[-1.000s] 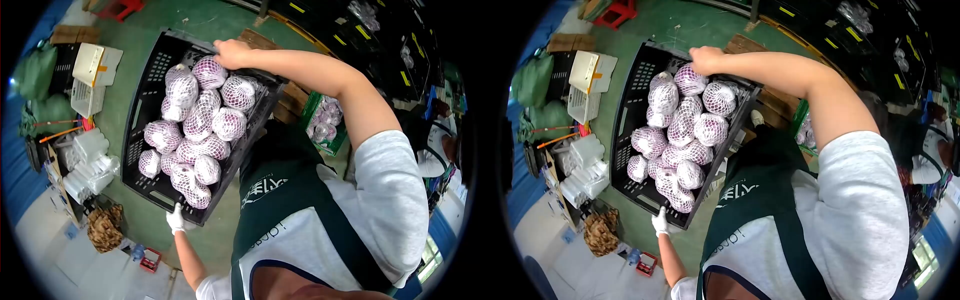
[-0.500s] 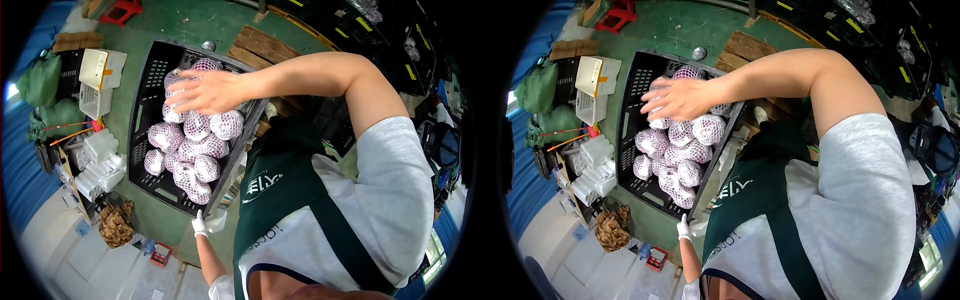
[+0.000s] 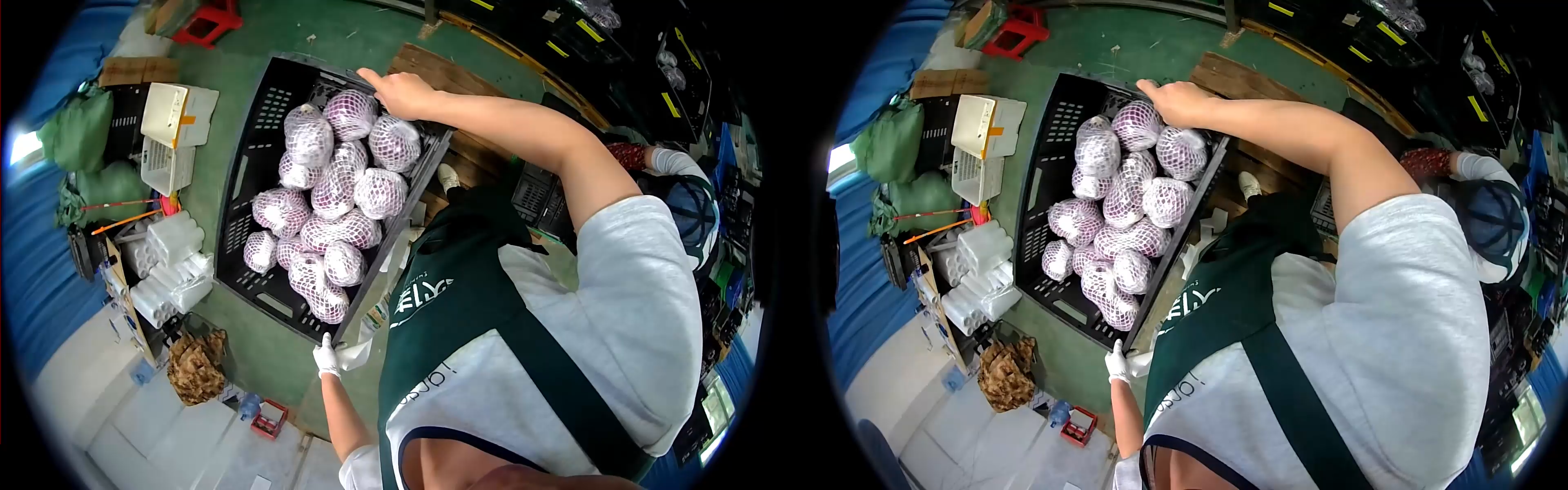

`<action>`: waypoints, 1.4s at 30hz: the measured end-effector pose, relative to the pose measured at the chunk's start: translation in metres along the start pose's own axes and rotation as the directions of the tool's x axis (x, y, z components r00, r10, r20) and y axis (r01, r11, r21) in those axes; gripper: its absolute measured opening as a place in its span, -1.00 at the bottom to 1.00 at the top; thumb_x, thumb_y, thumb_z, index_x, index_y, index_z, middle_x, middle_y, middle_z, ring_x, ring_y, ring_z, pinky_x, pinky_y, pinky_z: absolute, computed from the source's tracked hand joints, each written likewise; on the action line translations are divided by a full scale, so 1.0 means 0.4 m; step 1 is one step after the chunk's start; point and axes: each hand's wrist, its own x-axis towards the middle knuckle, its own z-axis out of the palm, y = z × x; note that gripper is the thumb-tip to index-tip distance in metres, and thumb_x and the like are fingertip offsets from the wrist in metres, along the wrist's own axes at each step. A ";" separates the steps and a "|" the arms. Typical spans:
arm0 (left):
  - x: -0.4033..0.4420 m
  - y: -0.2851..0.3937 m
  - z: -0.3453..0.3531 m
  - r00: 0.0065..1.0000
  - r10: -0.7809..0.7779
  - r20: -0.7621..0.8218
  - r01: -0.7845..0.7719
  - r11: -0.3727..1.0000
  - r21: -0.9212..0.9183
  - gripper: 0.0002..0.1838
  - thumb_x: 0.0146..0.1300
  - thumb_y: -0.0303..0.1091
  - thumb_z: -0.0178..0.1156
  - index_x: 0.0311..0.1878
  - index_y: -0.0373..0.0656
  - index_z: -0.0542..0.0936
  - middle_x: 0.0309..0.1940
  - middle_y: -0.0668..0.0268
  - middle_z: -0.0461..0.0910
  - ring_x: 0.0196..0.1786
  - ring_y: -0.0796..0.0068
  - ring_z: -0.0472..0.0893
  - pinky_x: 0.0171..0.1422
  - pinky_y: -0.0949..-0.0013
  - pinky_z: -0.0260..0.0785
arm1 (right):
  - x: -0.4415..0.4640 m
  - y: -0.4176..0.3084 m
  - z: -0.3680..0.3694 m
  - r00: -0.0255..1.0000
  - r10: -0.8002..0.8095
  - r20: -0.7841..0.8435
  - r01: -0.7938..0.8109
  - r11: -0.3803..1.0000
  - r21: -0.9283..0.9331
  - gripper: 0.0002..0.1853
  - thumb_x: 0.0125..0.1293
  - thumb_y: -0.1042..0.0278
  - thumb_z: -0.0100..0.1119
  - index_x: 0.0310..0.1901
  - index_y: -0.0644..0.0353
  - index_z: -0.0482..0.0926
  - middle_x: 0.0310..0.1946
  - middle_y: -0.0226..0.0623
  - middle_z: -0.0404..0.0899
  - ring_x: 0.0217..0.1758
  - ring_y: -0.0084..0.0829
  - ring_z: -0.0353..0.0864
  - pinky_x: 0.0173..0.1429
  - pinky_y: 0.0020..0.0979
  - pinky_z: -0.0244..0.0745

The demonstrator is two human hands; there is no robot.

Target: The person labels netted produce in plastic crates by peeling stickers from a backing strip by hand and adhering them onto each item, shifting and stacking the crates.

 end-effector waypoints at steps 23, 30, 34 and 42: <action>-0.030 0.000 0.037 0.961 0.105 -0.256 -0.063 0.984 0.165 -0.38 0.23 0.21 0.08 -0.29 -0.31 0.63 -0.45 0.08 0.63 -0.35 0.19 0.59 -0.17 0.22 0.37 | 0.063 0.062 0.053 0.981 -0.127 -0.147 0.083 0.958 -0.274 -0.43 0.34 0.12 0.03 0.33 0.01 0.13 -0.23 0.25 0.57 -0.14 0.23 0.55 -0.07 0.06 0.43; -0.162 -0.160 0.026 0.962 0.059 -0.266 -0.075 0.996 -0.050 -0.50 0.28 0.12 0.06 -0.23 -0.20 0.64 -0.56 0.21 0.61 -0.44 0.39 0.59 -0.22 0.33 0.40 | 0.085 0.086 0.049 0.989 -0.120 -0.089 0.087 0.947 -0.309 -0.35 0.31 0.11 0.07 0.35 0.08 0.09 -0.08 0.24 0.53 -0.01 0.20 0.51 0.05 0.00 0.41; -0.305 -0.120 -0.067 0.925 0.224 -0.307 -0.255 0.965 -0.064 -0.54 0.27 0.05 0.10 -0.08 -0.17 0.64 -0.47 0.18 0.63 -0.45 0.46 0.60 -0.24 0.36 0.42 | 0.030 -0.053 0.064 0.863 -0.479 -0.161 0.343 0.789 -0.509 -0.15 0.08 0.41 0.27 0.37 0.35 0.03 0.31 0.11 0.20 0.36 0.07 0.20 0.38 -0.14 0.15; -0.519 0.041 -0.304 0.605 0.742 -0.288 -0.747 0.655 0.118 -0.70 0.32 -0.23 0.15 0.02 -0.17 0.62 -0.49 0.41 0.55 -0.39 0.71 0.48 -0.27 0.56 0.35 | -0.548 -0.908 0.369 0.199 -0.872 0.447 0.470 0.485 0.738 -0.28 0.22 0.30 0.24 0.39 0.09 0.16 0.28 -0.22 0.35 0.35 -0.31 0.29 0.36 -0.24 0.21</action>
